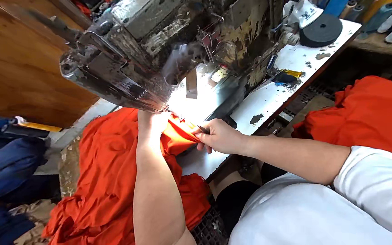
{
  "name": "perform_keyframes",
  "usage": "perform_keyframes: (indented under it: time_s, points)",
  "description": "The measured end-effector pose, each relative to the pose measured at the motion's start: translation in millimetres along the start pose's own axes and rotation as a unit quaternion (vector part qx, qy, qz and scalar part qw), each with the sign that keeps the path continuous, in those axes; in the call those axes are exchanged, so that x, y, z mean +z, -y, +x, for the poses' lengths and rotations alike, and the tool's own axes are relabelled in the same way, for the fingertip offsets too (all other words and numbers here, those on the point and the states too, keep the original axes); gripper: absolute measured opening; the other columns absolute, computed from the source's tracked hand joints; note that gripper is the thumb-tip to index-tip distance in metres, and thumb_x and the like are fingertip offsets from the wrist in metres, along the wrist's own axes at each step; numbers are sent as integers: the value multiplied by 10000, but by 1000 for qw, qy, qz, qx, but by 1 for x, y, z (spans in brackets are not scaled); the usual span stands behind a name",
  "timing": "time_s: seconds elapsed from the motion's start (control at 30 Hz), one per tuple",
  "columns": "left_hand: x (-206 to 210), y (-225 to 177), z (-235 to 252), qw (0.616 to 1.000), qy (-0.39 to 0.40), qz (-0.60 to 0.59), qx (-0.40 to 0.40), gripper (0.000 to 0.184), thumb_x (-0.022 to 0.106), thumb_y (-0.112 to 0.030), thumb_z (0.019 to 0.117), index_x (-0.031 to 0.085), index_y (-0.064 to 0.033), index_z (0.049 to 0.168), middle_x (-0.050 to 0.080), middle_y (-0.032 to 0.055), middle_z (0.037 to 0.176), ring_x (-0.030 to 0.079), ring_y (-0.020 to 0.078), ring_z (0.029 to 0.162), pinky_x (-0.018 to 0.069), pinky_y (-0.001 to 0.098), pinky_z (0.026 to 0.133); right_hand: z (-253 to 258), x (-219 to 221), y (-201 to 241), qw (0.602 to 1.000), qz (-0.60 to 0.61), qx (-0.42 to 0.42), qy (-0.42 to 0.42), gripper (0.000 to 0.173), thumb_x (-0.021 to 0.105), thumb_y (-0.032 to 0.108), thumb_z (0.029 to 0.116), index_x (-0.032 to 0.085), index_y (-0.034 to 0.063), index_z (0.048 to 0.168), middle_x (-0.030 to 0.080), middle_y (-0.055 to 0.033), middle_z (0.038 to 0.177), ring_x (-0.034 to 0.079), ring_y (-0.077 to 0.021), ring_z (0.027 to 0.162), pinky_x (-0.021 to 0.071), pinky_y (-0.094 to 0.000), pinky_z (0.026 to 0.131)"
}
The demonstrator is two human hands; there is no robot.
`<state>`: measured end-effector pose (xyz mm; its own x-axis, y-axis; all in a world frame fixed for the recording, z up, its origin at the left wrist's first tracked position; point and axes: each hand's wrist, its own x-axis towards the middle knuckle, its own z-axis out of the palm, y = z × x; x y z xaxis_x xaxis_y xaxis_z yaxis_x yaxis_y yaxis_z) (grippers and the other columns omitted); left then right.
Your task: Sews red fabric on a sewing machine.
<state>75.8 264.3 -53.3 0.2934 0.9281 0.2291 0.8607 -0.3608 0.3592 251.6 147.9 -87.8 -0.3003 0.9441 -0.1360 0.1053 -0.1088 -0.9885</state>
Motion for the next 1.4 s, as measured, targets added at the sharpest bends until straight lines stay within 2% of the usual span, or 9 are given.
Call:
perform_keyframes:
  time_s: [0.17,0.33,0.47,0.63,0.73,0.8,0.93,1.13,1.4]
  points:
    - [-16,4,-2,998,11,52,-28,399,729,-163,948,622,51,1267,642,271,1268,597,389,1242,425,586,1076,13,4,2,1000,15,15,-11,275,460,145,1099,695,1,1110,738,-41,809,625,-44,574,511,-210,550]
    - [-39,-49,-71,992,-14,23,-120,262,667,-273,987,664,-28,1081,693,148,894,690,294,792,561,551,721,15,6,-2,999,33,14,-17,257,480,126,1088,699,-9,1094,733,-57,827,624,-47,574,513,-208,541]
    - [-4,-29,-78,983,-94,-100,-121,235,792,-179,877,692,-37,1037,687,87,875,666,185,787,556,422,742,18,6,-3,998,60,20,-9,308,471,228,1111,688,12,1141,747,-68,883,633,-70,556,520,-210,512]
    - [-16,-37,-85,733,-156,-654,-103,237,441,-35,1044,588,-167,913,716,4,843,722,130,797,620,314,777,16,2,10,997,-28,-76,-3,340,545,313,1082,683,2,1089,698,-60,768,610,-86,566,510,-243,536]
    - [-22,-29,-92,892,-128,-431,45,147,545,3,976,626,-114,1013,708,-17,927,687,71,805,591,245,732,7,4,16,953,-208,-221,-21,179,694,200,978,739,29,1004,664,-115,1028,656,-211,934,564,-404,836]
    - [-30,-27,-95,983,-40,-85,159,215,566,-68,938,663,23,1107,681,132,1122,675,219,965,566,419,828,-2,4,11,939,-217,-268,20,159,717,176,939,742,19,929,683,-109,891,651,-194,845,535,-386,759]
    - [-29,-32,-82,941,102,177,270,128,600,-122,880,708,-104,813,683,86,814,693,311,702,524,545,528,-8,-5,-15,960,-187,-197,62,175,681,157,965,722,-14,968,688,-103,860,654,-152,791,543,-344,752]
    - [-62,-27,-41,918,206,333,60,114,650,-185,916,734,-115,952,703,137,833,697,373,792,507,608,619,17,-3,-19,957,-189,-218,13,180,702,168,962,746,-2,927,702,-93,789,657,-140,742,538,-346,710]
    - [-61,-49,-82,929,214,223,202,162,654,-354,823,704,-201,840,639,-11,734,656,207,668,498,482,543,10,-2,-26,947,-221,-230,27,186,654,160,970,723,-2,910,681,-97,823,649,-166,790,528,-357,732]
